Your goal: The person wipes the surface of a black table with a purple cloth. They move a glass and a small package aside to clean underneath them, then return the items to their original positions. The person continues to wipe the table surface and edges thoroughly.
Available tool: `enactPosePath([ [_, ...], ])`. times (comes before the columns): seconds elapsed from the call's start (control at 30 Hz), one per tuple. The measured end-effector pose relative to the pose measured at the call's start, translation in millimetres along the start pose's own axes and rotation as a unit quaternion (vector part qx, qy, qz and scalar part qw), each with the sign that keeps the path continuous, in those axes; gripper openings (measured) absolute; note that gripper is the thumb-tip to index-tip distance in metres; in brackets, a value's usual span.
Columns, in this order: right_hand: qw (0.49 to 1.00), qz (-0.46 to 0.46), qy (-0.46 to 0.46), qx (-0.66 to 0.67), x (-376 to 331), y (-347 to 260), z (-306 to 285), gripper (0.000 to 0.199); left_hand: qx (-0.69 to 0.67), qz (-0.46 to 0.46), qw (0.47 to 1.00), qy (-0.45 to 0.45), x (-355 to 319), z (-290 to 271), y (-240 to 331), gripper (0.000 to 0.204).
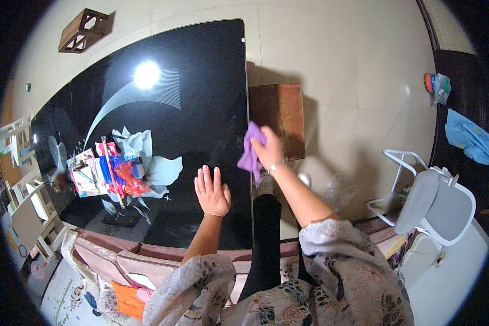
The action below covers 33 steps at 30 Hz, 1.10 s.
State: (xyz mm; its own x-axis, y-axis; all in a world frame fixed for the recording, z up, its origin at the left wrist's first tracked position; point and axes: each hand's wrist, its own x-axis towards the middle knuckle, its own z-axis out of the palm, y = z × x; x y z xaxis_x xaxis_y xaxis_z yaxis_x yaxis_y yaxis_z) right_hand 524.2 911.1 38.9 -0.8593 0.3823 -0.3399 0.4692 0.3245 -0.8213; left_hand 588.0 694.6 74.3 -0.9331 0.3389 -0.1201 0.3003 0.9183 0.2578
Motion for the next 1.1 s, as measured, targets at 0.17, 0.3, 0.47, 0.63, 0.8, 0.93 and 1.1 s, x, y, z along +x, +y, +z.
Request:
enactPosePath([
  [0.17, 0.998, -0.022, 0.062, 0.009, 138, -48, -6, 0.028, 0.011, 0.016, 1.0, 0.003, 0, 5, 3, 0.058],
  [0.3, 0.999, 0.021, 0.008, 0.038, 110, -28, -9, 0.026, 0.014, 0.018, 1.0, 0.005, 2, 8, 6, 0.058],
  [0.47, 1.0, 0.001, -0.01, 0.028, -56, 20, 8, 0.026, 0.017, 0.005, 1.0, 0.014, -1, 5, 3, 0.06],
  [0.63, 0.997, -0.03, -0.012, 0.076, 4, -3, -2, 0.028, 0.029, 0.002, 0.999, 0.014, -3, 6, 4, 0.057],
  [0.8, 0.998, 0.014, -0.046, 0.047, 175, -73, -7, 0.031, 0.038, -0.001, 0.999, 0.017, -7, 6, 1, 0.057],
  [0.93, 1.0, 0.0, 0.014, 0.016, 272, -96, -16, 0.032, 0.033, 0.006, 0.999, 0.007, -5, 12, 2, 0.057],
  [1.1, 0.992, -0.053, 0.068, 0.091, 288, -83, -4, 0.028, 0.034, 0.01, 0.999, 0.008, -4, 12, 3, 0.057],
])
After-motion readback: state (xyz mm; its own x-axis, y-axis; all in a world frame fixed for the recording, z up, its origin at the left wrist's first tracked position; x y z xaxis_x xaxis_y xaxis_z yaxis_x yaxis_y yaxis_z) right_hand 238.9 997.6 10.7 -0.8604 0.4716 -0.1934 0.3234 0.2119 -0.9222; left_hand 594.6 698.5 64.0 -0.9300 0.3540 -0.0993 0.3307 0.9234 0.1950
